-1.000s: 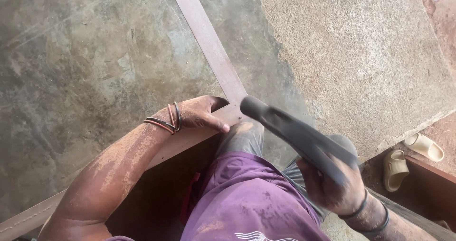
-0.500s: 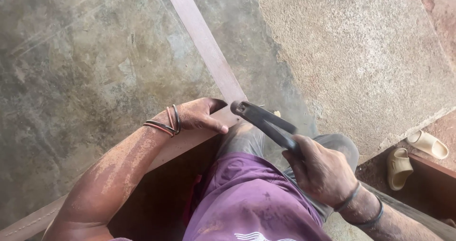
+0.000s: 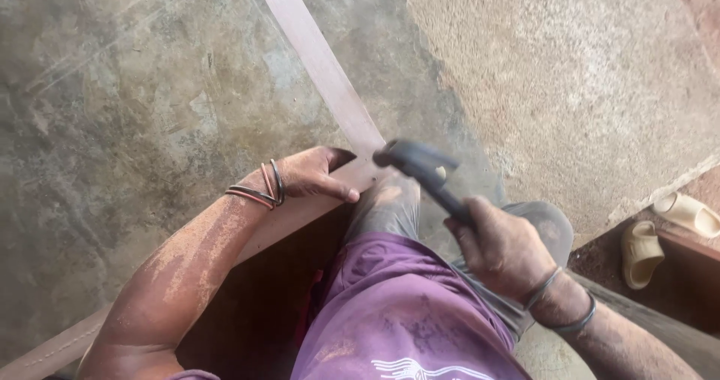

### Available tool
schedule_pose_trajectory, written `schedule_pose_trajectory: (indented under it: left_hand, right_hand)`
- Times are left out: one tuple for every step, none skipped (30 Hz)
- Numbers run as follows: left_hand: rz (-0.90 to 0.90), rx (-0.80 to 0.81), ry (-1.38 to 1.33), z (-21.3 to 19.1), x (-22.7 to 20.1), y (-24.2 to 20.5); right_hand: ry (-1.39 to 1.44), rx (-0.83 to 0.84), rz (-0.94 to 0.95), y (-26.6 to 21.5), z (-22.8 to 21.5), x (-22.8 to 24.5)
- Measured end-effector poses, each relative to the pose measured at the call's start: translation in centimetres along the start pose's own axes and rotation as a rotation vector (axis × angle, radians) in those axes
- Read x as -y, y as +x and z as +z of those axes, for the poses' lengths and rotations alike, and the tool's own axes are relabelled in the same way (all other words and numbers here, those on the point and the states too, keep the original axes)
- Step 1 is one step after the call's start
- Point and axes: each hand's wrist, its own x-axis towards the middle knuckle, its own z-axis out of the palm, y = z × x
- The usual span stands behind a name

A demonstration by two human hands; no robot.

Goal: The person sits on the floor assembling a wooden frame, positioning nails at the corner joints and hammering them in. They use a pry bar to adjust and hold a joint, then hammer nails along the frame rails, at one point picking up a second hammer to continue fastening.

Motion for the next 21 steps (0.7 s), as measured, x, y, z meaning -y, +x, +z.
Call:
schedule_pose_trajectory:
  left_hand:
    - [-0.002, 0.006, 0.007, -0.1, -0.3, -0.2]
    - [-0.029, -0.041, 0.100, -0.1, -0.7, -0.3]
    - [-0.054, -0.089, 0.198, -0.1, -1.1, -0.5]
    - [-0.055, -0.083, 0.209, 0.6, -2.5, -1.3]
    - [-0.103, -0.204, 0.346, 1.3, -3.8, -2.1]
    - [-0.148, -0.325, 0.483, 2.1, -5.1, -2.9]
    - [-0.154, -0.310, 0.497, 3.5, -5.5, -3.1]
    - [-0.138, -0.478, 0.667, 4.9, -5.9, -3.4]
    - [-0.119, -0.647, 0.838, 6.3, -6.2, -3.9]
    - [-0.126, -0.632, 0.855, 7.7, -5.9, -3.7]
    - [-0.079, -0.738, 1.022, 8.8, -5.5, -3.5]
    - [-0.023, -0.841, 1.188, 10.0, -5.2, -3.3]
    - [-0.020, -0.821, 1.209, 10.6, -4.5, -2.9]
    - [-0.020, -0.861, 1.279, 11.1, -3.9, -2.4]
    - [-0.015, -0.900, 1.344, 11.7, -3.2, -1.9]
    - [-0.009, -0.878, 1.359, 11.6, -2.8, -1.3]
    - [-0.056, -0.901, 1.387, 11.8, -2.4, -0.8]
    - [-0.103, -0.924, 1.416, 11.8, -2.0, -0.2]
    - [-0.106, -0.902, 1.433, 12.2, -1.9, -0.1]
    - [-0.148, -0.926, 1.445, 12.6, -1.8, 0.0]
    - [-0.179, -0.951, 1.465, 12.4, -1.9, 0.2]
  right_hand:
    - [0.007, -0.005, 0.004, 0.0, 0.1, -0.9]
    - [0.070, -0.091, -0.026, 0.1, 0.1, -1.8]
    - [0.134, -0.182, -0.056, 0.0, 0.3, -2.8]
    - [0.142, -0.191, -0.053, 0.1, 0.0, -3.2]
    - [0.201, -0.239, -0.007, 0.0, 0.0, -3.6]
    - [0.260, -0.286, 0.040, 0.0, -0.1, -4.1]
    - [0.278, -0.292, 0.050, 0.1, -0.3, -4.3]
    - [0.417, -0.264, 0.202, 0.1, -0.5, -4.6]
    - [0.560, -0.226, 0.351, 0.2, -0.5, -5.0]
    - [0.582, -0.226, 0.358, 0.3, 0.1, -6.2]
    - [0.791, -0.239, 0.345, 0.6, 0.9, -7.4]
    - [1.000, -0.252, 0.329, 0.8, 1.7, -8.6]
    - [1.024, -0.259, 0.337, 0.9, 2.6, -9.7]
    - [1.081, -0.286, 0.378, 0.9, 3.5, -10.8]
    - [1.133, -0.314, 0.425, 0.9, 4.4, -12.0]
    - [1.153, -0.321, 0.437, 0.7, 5.2, -13.1]
    - [1.202, -0.326, 0.448, 0.5, 6.0, -14.1]
    - [1.251, -0.332, 0.459, 0.2, 6.9, -15.1]
    - [1.274, -0.330, 0.471, -0.1, 7.6, -15.8]
    - [1.322, -0.343, 0.461, -0.5, 8.3, -16.4]
    - [1.377, -0.368, 0.447, -0.5, 8.9, -16.9]
